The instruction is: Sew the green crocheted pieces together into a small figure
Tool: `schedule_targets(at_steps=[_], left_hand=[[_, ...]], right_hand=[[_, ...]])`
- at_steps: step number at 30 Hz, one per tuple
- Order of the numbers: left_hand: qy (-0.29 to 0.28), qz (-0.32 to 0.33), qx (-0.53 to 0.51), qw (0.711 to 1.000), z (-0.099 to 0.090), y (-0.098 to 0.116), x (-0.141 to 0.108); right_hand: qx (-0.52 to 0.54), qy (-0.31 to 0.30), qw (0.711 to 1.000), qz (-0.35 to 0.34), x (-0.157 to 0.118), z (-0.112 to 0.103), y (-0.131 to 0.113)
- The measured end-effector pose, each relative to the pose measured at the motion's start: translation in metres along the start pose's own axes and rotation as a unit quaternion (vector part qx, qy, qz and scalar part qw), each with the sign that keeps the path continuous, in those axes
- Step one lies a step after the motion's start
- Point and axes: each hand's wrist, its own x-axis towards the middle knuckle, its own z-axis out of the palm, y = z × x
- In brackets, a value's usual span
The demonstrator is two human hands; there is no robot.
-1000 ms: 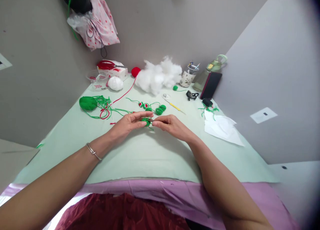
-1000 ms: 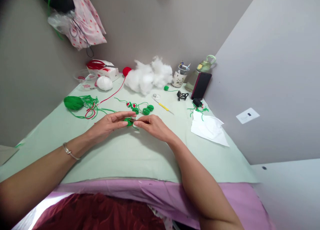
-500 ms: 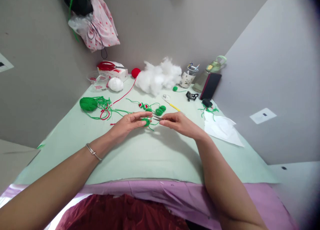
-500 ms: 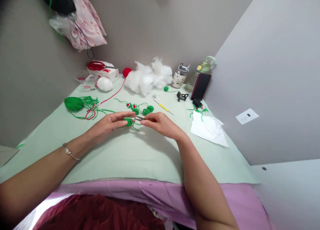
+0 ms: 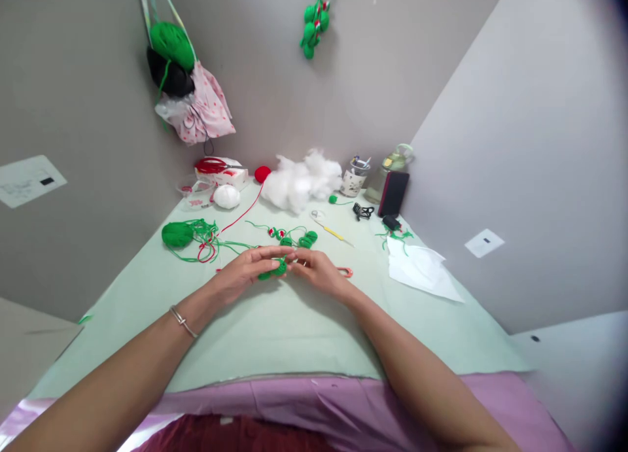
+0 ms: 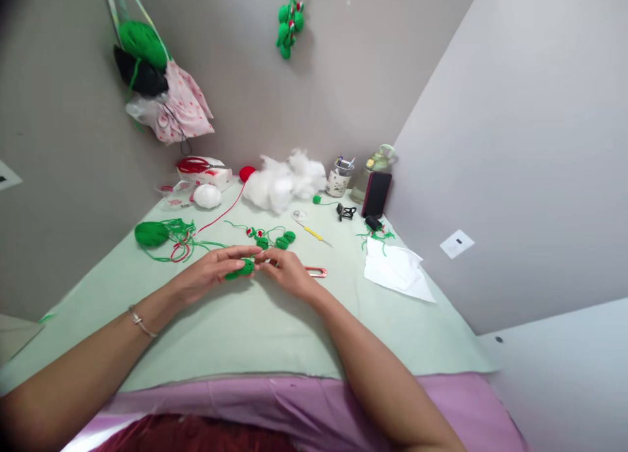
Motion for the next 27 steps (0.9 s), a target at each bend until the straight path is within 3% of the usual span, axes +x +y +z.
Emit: schedule_targets(at_steps=[3,7,17,23,27], left_hand=[[0.056,0.013,0.03,0.998,-0.003,-0.001,0.002],[0.164,0.041,0.064,0.984,-0.009,-0.007,0.006],[0.238,0.089,-0.055,0.966,-0.012,-0.004,0.009],[0.232,0.099,-0.11,0.961,-0.025,0.003,0.009],[0.165,0.063,0.0,0.984,-0.014,-0.001,0.007]], right_hand=[[0.013,0.013,0.999,0.046,0.0,-0.006,0.0],[-0.03,0.064,0.996,0.048,-0.002,-0.016,0.0],[-0.155,0.154,0.972,0.083,0.001,-0.02,0.011],[-0.129,0.225,0.957,0.133,0.003,-0.042,0.024],[-0.035,0.175,0.98,0.093,0.001,-0.039,0.006]])
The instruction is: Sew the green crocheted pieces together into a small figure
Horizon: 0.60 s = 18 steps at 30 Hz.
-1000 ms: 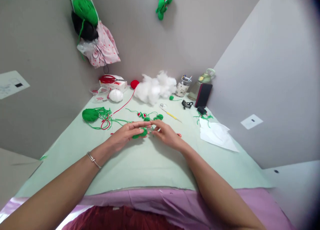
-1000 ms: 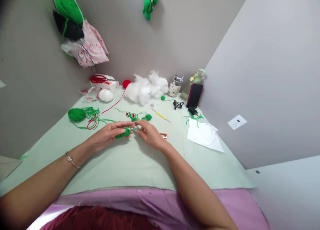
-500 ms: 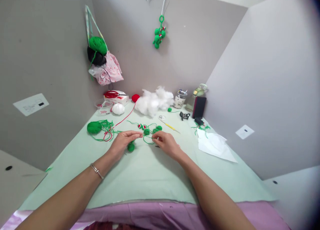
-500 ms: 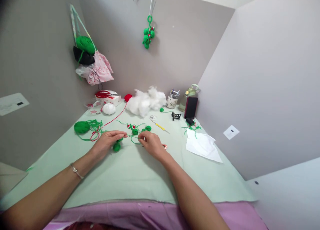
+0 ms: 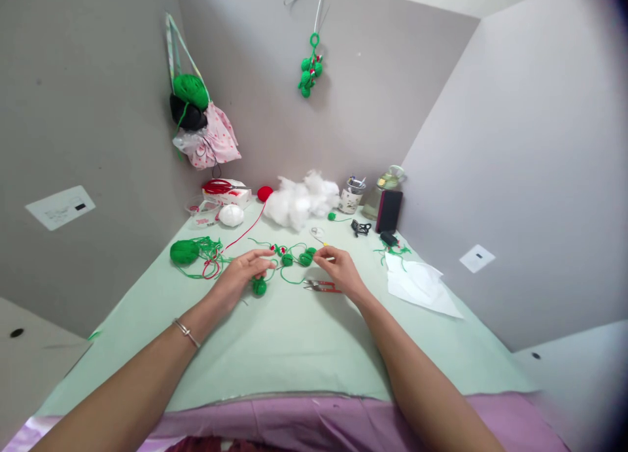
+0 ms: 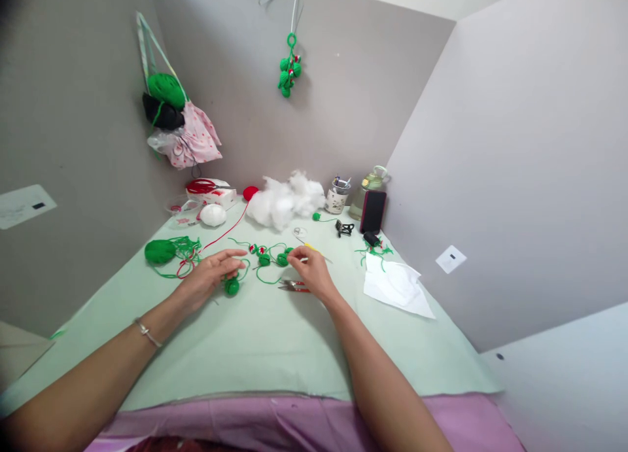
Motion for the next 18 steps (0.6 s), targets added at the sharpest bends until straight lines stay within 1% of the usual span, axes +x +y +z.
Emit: schedule_targets(at_steps=[2,3,4,5,6,7,8,9,10,11,12,13,15,16,17,18], left_hand=[[-0.054,0.005,0.05,0.997,0.007,-0.004,-0.004],[-0.079,0.012,0.068,0.994,0.01,-0.007,-0.005],[-0.099,0.022,0.08,0.992,0.012,-0.009,-0.006],[-0.11,0.033,0.087,0.99,0.013,-0.011,-0.006],[-0.111,0.045,0.09,0.989,0.014,-0.013,-0.006],[-0.103,0.053,0.09,0.989,0.014,-0.014,-0.006],[-0.089,0.059,0.088,0.99,0.013,-0.015,-0.005],[-0.07,0.06,0.088,0.992,0.012,-0.015,-0.004],[-0.051,0.058,0.087,0.993,0.011,-0.015,-0.003],[-0.032,0.054,0.087,0.994,0.01,-0.015,-0.002],[-0.016,0.051,0.087,0.995,0.009,-0.014,-0.001],[-0.004,0.048,0.087,0.995,0.008,-0.013,0.0],[0.01,0.049,0.093,0.994,0.007,-0.013,0.0],[0.011,0.053,0.1,0.993,0.007,-0.014,0.0],[0.011,0.059,0.11,0.992,0.006,-0.015,0.0],[0.009,0.066,0.122,0.99,0.006,-0.016,0.0]], right_hand=[[0.049,-0.063,0.997,-0.024,-0.009,0.007,-0.013],[0.08,-0.106,0.99,-0.036,-0.014,0.012,-0.019],[0.151,-0.182,0.971,-0.044,-0.019,0.017,-0.024],[0.194,-0.249,0.948,-0.045,-0.022,0.021,-0.027],[0.214,-0.293,0.931,-0.043,-0.024,0.025,-0.028],[0.219,-0.318,0.921,-0.044,-0.025,0.027,-0.027],[0.196,-0.312,0.929,-0.046,-0.023,0.026,-0.025],[0.158,-0.286,0.944,-0.05,-0.02,0.023,-0.021],[0.095,-0.225,0.968,-0.054,-0.015,0.016,-0.015],[0.014,-0.124,0.991,-0.05,-0.01,0.008,-0.009],[-0.018,-0.059,0.997,-0.039,-0.004,-0.003,-0.002],[-0.04,-0.004,0.999,-0.03,0.001,-0.014,0.005],[-0.087,0.101,0.991,-0.019,0.009,-0.034,0.016],[-0.109,0.138,0.984,-0.019,0.01,-0.04,0.02],[-0.127,0.159,0.979,-0.024,0.011,-0.043,0.023],[-0.141,0.165,0.976,-0.035,0.011,-0.042,0.024]])
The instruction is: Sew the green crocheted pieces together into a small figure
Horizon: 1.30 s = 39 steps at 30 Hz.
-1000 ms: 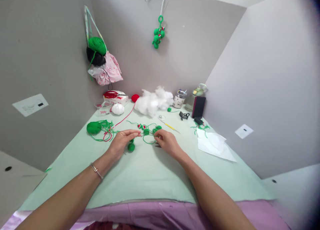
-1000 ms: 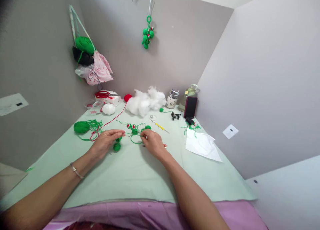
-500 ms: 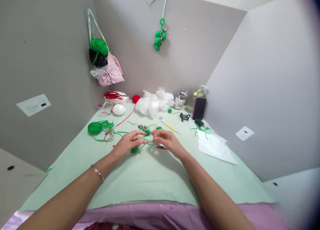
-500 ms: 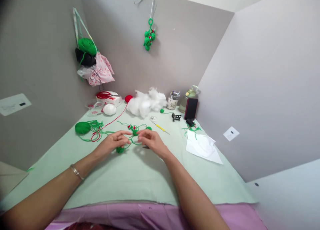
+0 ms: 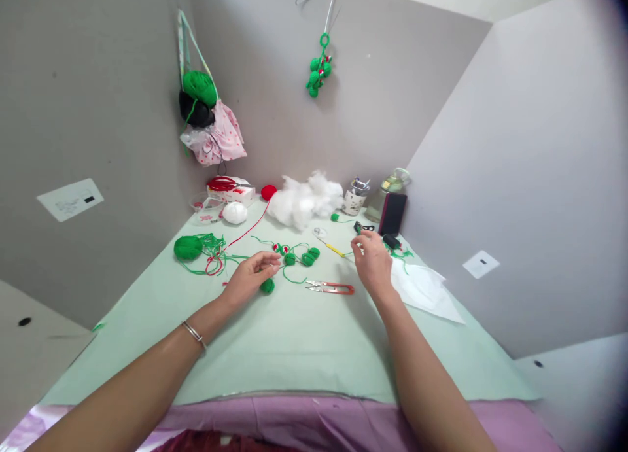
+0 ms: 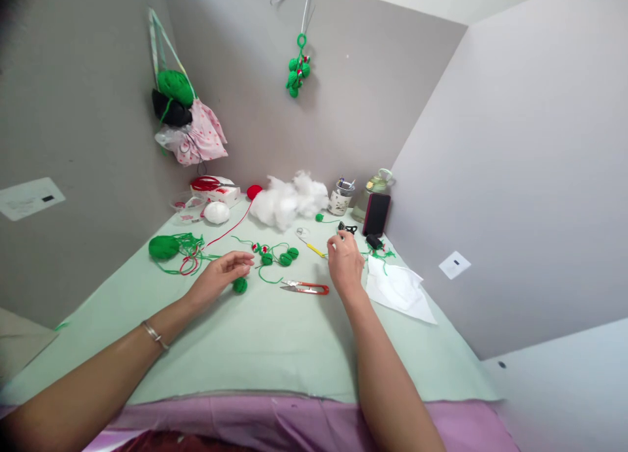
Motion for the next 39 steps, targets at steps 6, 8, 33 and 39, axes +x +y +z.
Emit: schedule_targets(at_steps=[6,8,33,39], left_hand=[[0.005,0.058,0.165,0.984,0.002,-0.003,-0.003],[0.016,0.075,0.231,0.97,0.003,0.0,-0.004],[-0.063,0.024,0.068,0.995,0.0,0.009,-0.003],[-0.073,-0.022,-0.054,0.996,-0.001,0.016,-0.005]], right_hand=[[0.004,-0.147,0.982,-0.115,-0.02,0.046,-0.02],[0.009,-0.172,0.979,-0.113,-0.021,0.059,-0.022],[0.321,-0.359,0.876,0.004,-0.027,0.016,-0.048],[0.273,-0.307,0.911,-0.042,-0.032,0.023,-0.051]])
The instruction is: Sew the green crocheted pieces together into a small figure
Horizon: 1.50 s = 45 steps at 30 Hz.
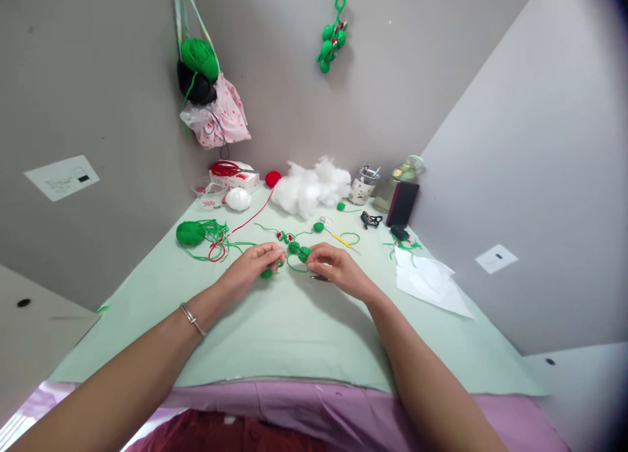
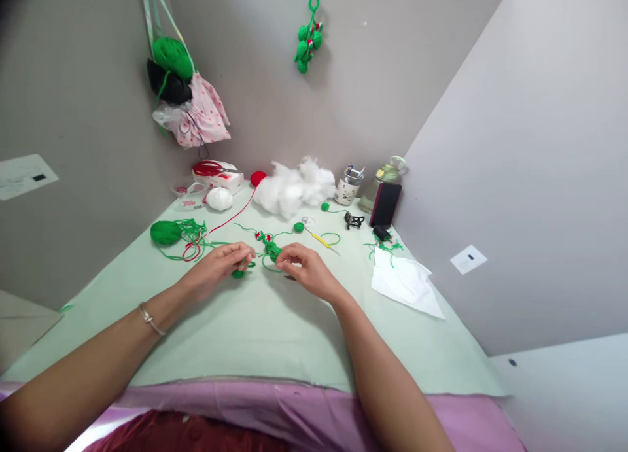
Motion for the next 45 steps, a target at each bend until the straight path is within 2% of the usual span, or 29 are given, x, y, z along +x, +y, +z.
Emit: schedule_targets(at_steps=[3,5,9,13,15,19,26,33,45], left_hand=[[-0.009,-0.018,-0.07,0.997,0.002,0.002,-0.001],[-0.01,-0.019,-0.099,0.995,0.002,0.003,-0.001],[-0.011,-0.029,-0.136,0.99,0.004,0.006,-0.002],[-0.006,-0.027,-0.156,0.987,0.006,0.007,-0.002],[0.004,-0.023,-0.127,0.992,0.007,0.005,-0.002],[0.03,0.012,0.004,0.999,0.013,-0.005,-0.004],[0.044,0.116,0.157,0.98,0.021,-0.018,-0.009],[0.033,0.169,0.204,0.964,0.021,-0.02,-0.01],[0.037,0.203,0.262,0.943,0.023,-0.025,-0.009]], right_hand=[[0.0,0.042,0.999,-0.006,0.0,0.005,0.0],[0.001,0.068,0.998,0.016,0.0,0.008,-0.002],[0.032,0.072,0.994,0.077,0.0,0.013,-0.007],[0.071,0.081,0.992,0.069,-0.002,0.019,-0.015],[0.097,0.075,0.99,0.07,-0.003,0.022,-0.019],[0.163,0.042,0.984,0.064,-0.005,0.028,-0.021],[0.134,0.059,0.988,0.05,-0.008,0.036,-0.024],[0.114,0.07,0.99,0.053,-0.006,0.038,-0.019],[0.086,0.113,0.989,0.04,-0.006,0.043,-0.014]])
